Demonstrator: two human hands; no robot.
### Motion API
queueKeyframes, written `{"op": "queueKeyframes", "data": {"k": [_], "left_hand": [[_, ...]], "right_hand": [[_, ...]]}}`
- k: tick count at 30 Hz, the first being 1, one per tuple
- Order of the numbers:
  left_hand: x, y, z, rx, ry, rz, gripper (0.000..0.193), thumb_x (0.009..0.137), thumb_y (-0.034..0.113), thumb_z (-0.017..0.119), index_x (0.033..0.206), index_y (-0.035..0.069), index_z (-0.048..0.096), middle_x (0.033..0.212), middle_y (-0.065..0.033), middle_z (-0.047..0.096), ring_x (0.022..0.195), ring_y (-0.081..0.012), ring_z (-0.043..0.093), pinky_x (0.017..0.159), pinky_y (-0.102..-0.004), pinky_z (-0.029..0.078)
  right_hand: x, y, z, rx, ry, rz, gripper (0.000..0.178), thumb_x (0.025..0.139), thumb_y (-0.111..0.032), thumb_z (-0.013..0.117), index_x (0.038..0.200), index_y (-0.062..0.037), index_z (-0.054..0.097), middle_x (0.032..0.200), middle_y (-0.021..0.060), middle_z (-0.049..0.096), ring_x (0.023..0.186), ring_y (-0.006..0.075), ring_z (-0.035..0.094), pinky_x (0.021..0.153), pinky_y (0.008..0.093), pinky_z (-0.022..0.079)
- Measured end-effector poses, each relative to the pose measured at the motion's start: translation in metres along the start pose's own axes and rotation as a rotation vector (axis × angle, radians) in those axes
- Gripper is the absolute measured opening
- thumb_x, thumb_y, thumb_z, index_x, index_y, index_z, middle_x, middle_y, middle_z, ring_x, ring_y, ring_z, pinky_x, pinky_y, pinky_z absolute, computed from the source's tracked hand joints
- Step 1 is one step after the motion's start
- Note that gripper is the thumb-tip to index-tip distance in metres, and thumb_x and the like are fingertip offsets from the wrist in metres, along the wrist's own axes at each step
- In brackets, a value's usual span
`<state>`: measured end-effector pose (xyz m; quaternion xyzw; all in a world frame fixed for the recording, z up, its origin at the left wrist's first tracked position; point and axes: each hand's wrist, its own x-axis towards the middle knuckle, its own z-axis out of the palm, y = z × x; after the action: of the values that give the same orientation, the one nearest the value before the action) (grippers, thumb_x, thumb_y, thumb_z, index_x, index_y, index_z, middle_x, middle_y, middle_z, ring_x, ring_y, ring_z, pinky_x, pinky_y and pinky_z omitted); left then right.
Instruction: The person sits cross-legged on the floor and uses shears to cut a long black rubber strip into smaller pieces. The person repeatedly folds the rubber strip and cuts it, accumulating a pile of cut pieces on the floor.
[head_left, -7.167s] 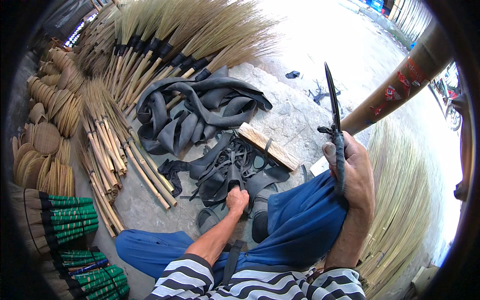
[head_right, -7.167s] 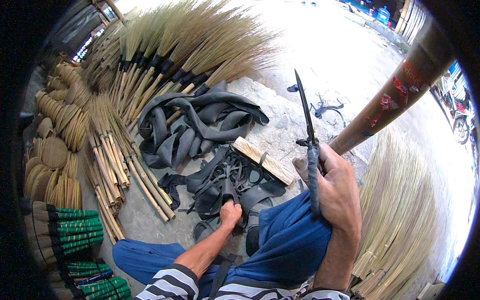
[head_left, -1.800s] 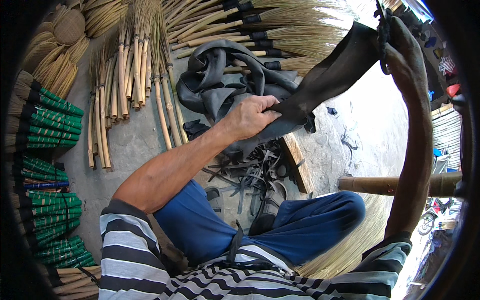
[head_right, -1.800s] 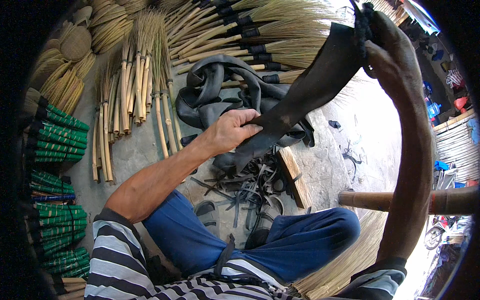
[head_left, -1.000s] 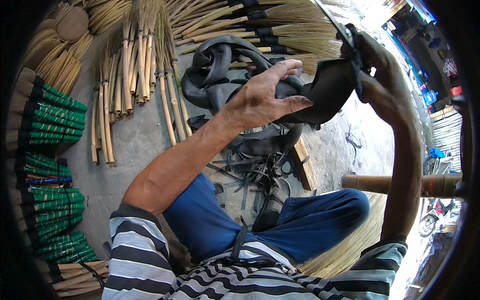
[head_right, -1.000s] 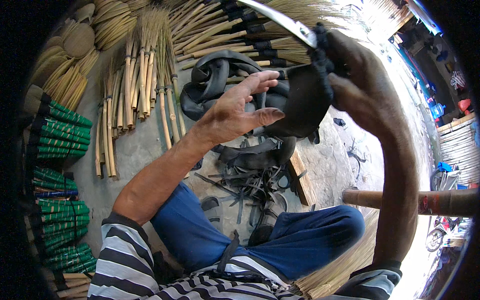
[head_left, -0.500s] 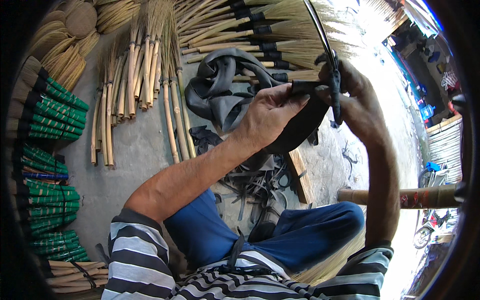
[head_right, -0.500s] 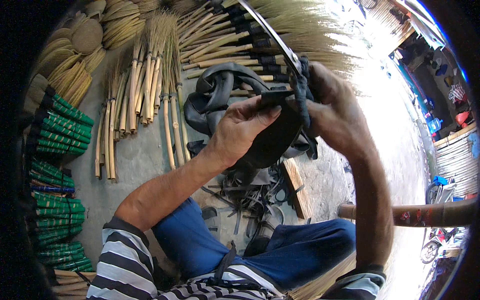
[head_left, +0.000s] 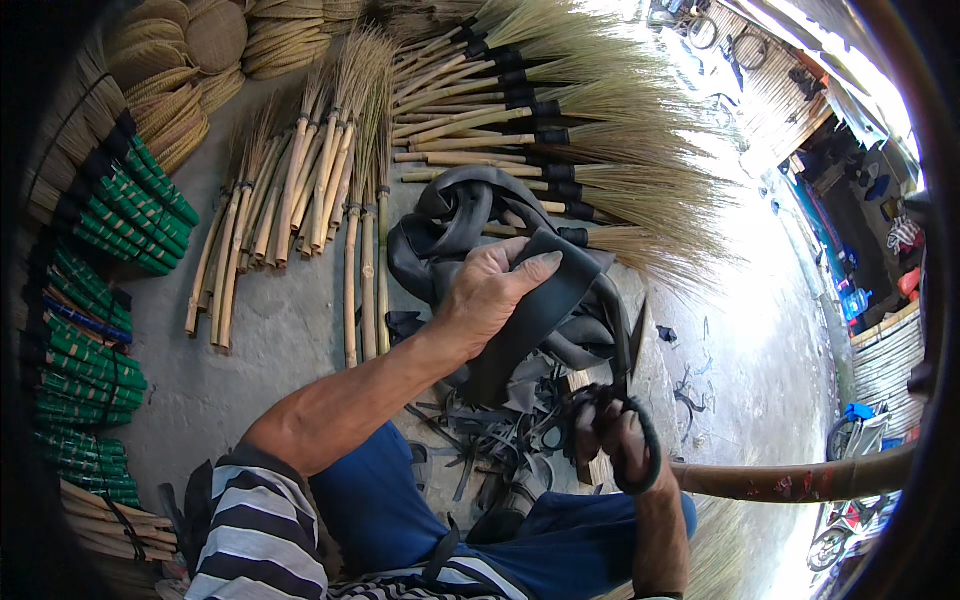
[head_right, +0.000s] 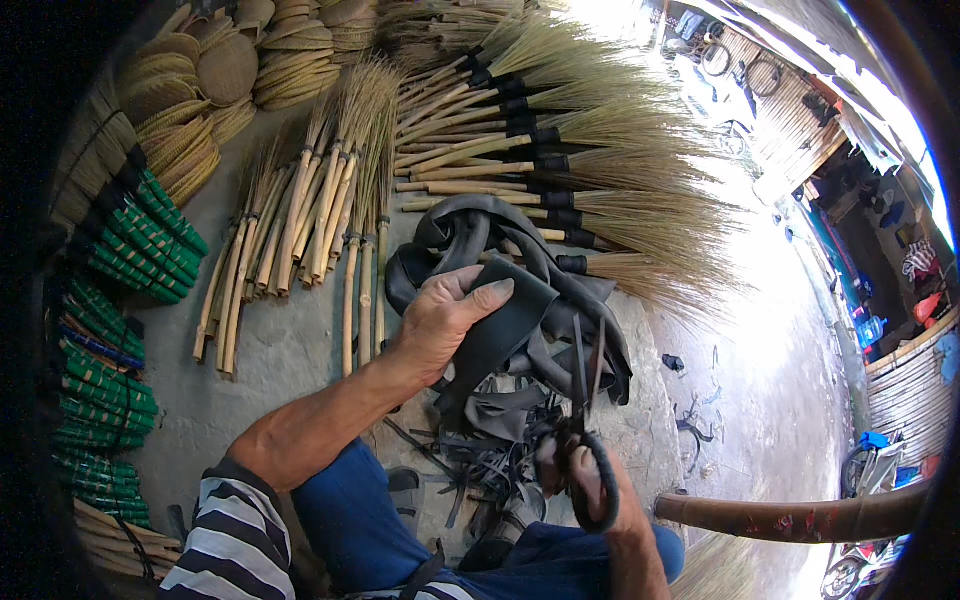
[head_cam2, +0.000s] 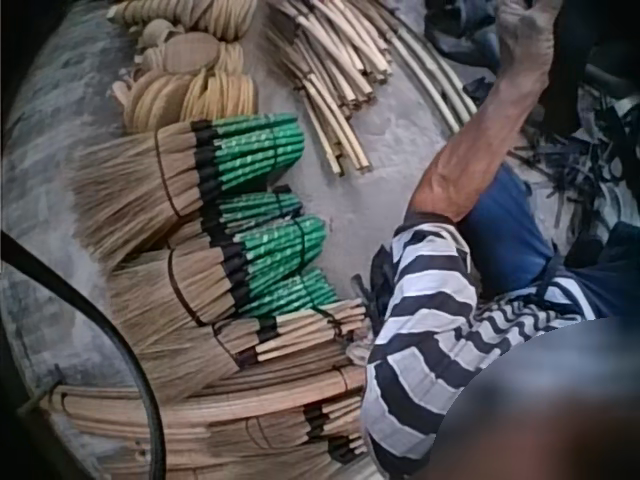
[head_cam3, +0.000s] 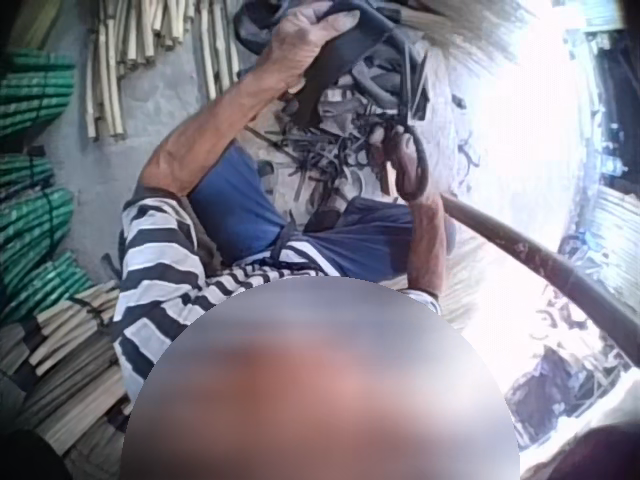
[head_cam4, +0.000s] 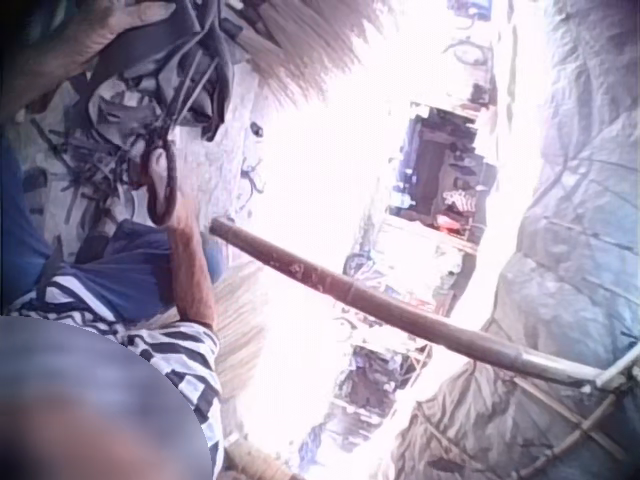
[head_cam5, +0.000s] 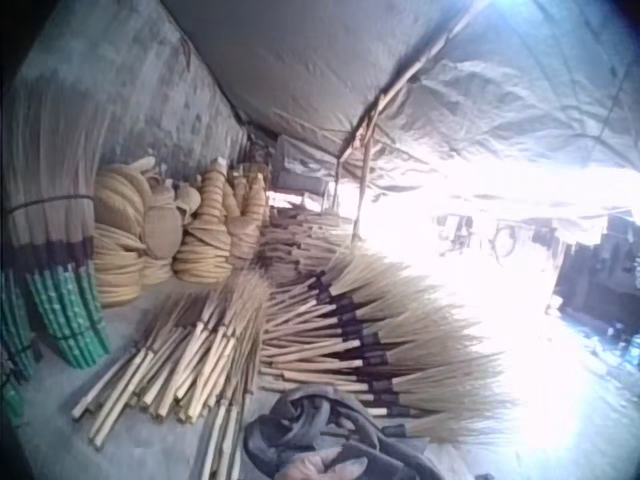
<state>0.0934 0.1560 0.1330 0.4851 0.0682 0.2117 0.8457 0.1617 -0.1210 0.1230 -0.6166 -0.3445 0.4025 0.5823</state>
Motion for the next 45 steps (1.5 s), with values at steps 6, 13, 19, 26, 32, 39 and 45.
{"op": "queueKeyframes", "data": {"k": [6,13,19,26,32,39,45], "left_hand": [[0.002,0.001,-0.005,0.028,0.018,-0.077,0.030,0.103,0.030,0.072,0.111,0.001,0.074,0.087,-0.0027,0.075,0.067,-0.0042,0.067,0.056,-0.0190,0.054],[-0.005,-0.001,-0.003,0.209,-0.106,-0.161,0.034,0.103,0.034,0.073,0.108,0.000,0.075,0.086,-0.0029,0.075,0.069,-0.0049,0.067,0.061,-0.0200,0.055],[-0.009,-0.002,0.002,0.295,-0.261,-0.305,0.033,0.104,0.027,0.073,0.117,-0.003,0.075,0.097,-0.0055,0.078,0.076,-0.0069,0.071,0.065,-0.0206,0.058],[-0.011,0.002,-0.004,0.361,-0.214,-0.339,0.031,0.100,0.025,0.077,0.113,-0.004,0.076,0.093,-0.0053,0.077,0.075,-0.0080,0.069,0.068,-0.0226,0.058],[-0.009,0.000,-0.015,0.260,-0.211,-0.392,0.029,0.099,0.021,0.078,0.114,-0.003,0.076,0.095,-0.0054,0.077,0.077,-0.0084,0.070,0.067,-0.0226,0.058],[-0.016,0.000,-0.017,0.408,-0.407,-0.445,0.033,0.099,0.020,0.079,0.121,-0.004,0.073,0.102,-0.0056,0.078,0.087,-0.0082,0.071,0.079,-0.0247,0.058],[-0.017,-0.008,-0.014,0.335,-0.409,-0.547,0.036,0.097,0.022,0.080,0.121,-0.004,0.073,0.098,-0.0055,0.078,0.080,-0.0085,0.071,0.074,-0.0252,0.059]], "right_hand": [[-0.001,0.033,-0.005,0.139,-0.114,0.146,0.054,0.113,-0.055,0.040,0.098,-0.0064,0.057,0.076,0.0064,0.053,0.068,0.0184,0.055,0.062,0.0308,0.047],[-0.005,0.022,-0.008,0.075,-0.105,0.238,0.065,0.106,-0.062,0.051,0.112,0.0016,0.066,0.088,0.0090,0.065,0.081,0.0192,0.060,0.076,0.0339,0.048],[-0.008,0.030,-0.006,0.132,-0.059,0.199,0.065,0.107,-0.061,0.048,0.109,0.0010,0.066,0.089,0.0091,0.066,0.084,0.0198,0.062,0.080,0.0350,0.048],[-0.006,0.031,0.003,-0.016,-0.077,0.214,0.068,0.104,-0.068,0.048,0.095,-0.0026,0.061,0.073,0.0047,0.059,0.064,0.0159,0.056,0.059,0.0311,0.044],[-0.008,0.013,0.013,-0.001,-0.058,0.218,0.062,0.107,-0.065,0.046,0.092,-0.0059,0.057,0.065,0.0007,0.049,0.053,0.0123,0.047,0.050,0.0285,0.035],[-0.005,0.017,0.017,-0.014,-0.067,0.182,0.067,0.103,-0.070,0.051,0.092,-0.0044,0.058,0.073,0.0029,0.050,0.064,0.0153,0.046,0.059,0.0308,0.041],[-0.008,0.020,0.011,0.027,-0.115,0.289,0.065,0.108,-0.065,0.041,0.093,-0.0045,0.058,0.073,0.0032,0.054,0.064,0.0146,0.049,0.060,0.0281,0.039]]}}
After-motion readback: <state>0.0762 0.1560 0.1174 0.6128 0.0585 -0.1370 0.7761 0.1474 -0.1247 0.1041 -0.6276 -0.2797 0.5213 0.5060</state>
